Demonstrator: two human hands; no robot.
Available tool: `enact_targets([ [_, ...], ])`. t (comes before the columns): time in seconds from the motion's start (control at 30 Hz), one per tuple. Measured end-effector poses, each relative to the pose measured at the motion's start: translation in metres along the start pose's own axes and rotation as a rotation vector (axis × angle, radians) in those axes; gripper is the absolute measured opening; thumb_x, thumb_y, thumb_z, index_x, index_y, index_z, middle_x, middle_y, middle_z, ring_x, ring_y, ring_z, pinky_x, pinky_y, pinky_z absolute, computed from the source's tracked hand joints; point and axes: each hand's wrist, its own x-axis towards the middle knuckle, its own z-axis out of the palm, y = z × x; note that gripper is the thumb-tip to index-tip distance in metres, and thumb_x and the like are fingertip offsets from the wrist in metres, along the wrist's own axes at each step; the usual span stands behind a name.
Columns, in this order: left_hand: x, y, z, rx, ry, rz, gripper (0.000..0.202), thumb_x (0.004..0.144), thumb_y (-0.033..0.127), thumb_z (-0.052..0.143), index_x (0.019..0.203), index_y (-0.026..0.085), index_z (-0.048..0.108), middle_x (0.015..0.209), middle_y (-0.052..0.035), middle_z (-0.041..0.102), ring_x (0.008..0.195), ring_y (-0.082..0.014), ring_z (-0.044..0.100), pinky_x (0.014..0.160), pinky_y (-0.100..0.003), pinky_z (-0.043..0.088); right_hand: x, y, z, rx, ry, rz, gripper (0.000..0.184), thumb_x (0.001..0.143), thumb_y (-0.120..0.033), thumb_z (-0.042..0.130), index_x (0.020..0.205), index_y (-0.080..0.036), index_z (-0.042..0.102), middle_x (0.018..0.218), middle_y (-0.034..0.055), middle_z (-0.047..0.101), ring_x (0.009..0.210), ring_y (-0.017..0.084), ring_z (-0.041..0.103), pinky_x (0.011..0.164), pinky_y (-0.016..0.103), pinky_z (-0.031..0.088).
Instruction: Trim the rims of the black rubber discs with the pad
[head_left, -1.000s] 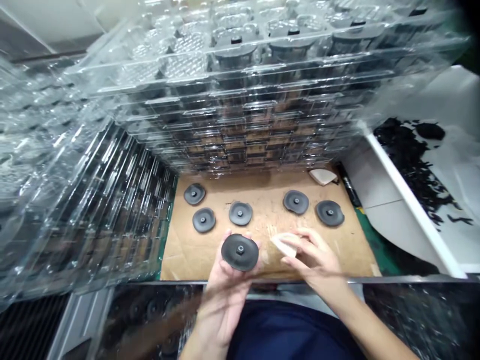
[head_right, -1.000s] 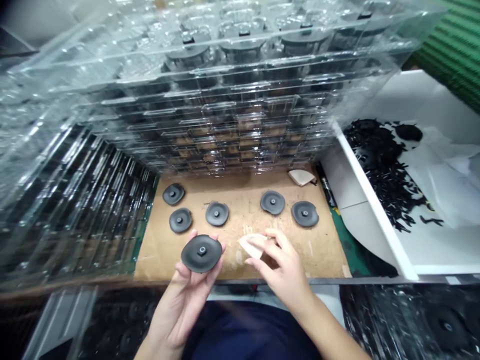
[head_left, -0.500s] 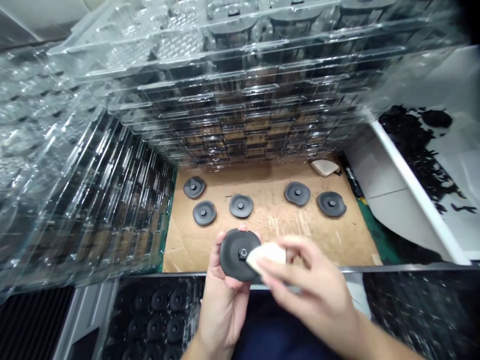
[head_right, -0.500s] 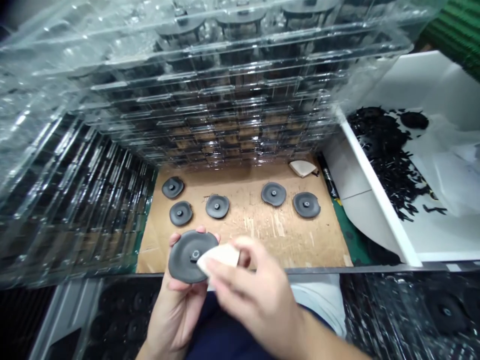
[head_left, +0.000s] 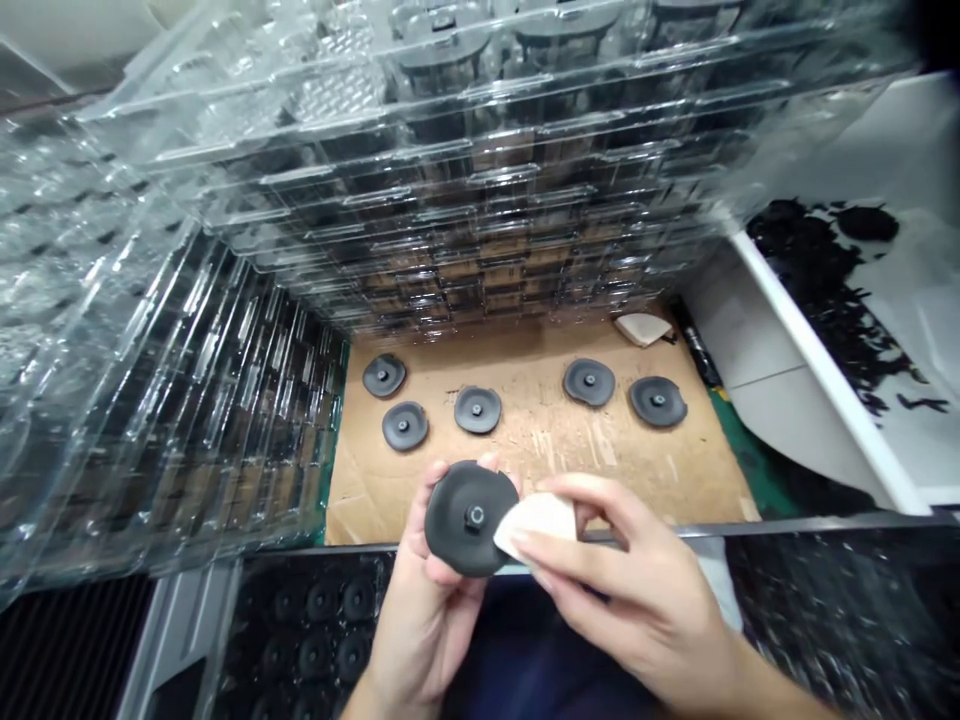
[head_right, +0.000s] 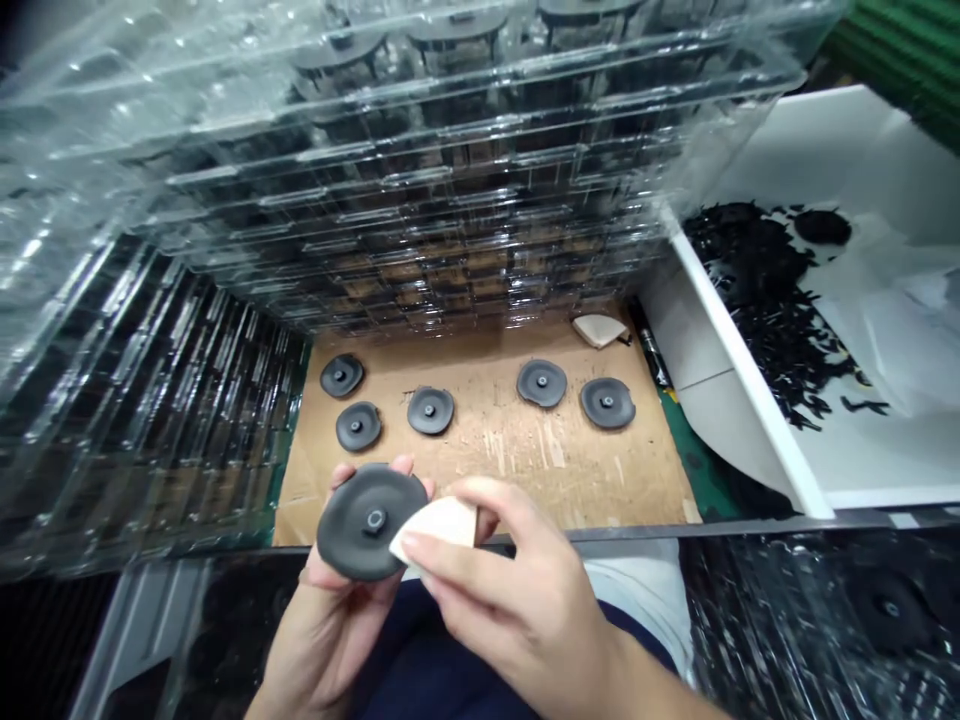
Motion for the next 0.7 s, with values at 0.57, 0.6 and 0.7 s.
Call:
enact_targets([
  [0.57, -0.008, 0.002, -0.007, 0.109, 0.014, -0.053, 0.051, 0.052, 0.037, 0.085, 0.101, 0.035, 0.071, 0.104, 0.0013, 0.075, 0.088, -0.0178, 0.072, 0.075, -0.02, 0.057, -0.006, -0.001, -0.004, 0.068, 0.06, -0.037, 0.022, 0.085, -0.013, 0.059, 0.102, -0.019, 0.072, 0.112, 0.0087, 0.056, 0.091, 0.013, 0.061, 0.08, 0.023, 0.053],
  [0.6, -0.009, 0.004, -0.005, 0.098, -0.003, -0.064, 0.049, 0.054, 0.038, 0.084, 0.1, 0.036, 0.07, 0.106, 0.0021, 0.075, 0.092, -0.0186, 0.071, 0.078, -0.021, 0.056, -0.012, 0.0, -0.004, 0.112, 0.037, 0.011, 0.024, 0.084, -0.011, 0.06, 0.102, -0.02, 0.073, 0.111, 0.0084, 0.057, 0.089, 0.013, 0.062, 0.079, 0.022, 0.053],
  [0.7, -0.012, 0.012, 0.0, 0.076, -0.05, -0.091, 0.042, 0.059, 0.042, 0.079, 0.1, 0.039, 0.069, 0.11, 0.0054, 0.073, 0.102, -0.0214, 0.068, 0.087, -0.025, 0.053, -0.035, 0.01, -0.005, 0.41, -0.07, 0.276, 0.019, 0.083, -0.019, 0.063, 0.097, -0.026, 0.074, 0.1, 0.0056, 0.061, 0.085, 0.014, 0.063, 0.072, 0.023, 0.054],
])
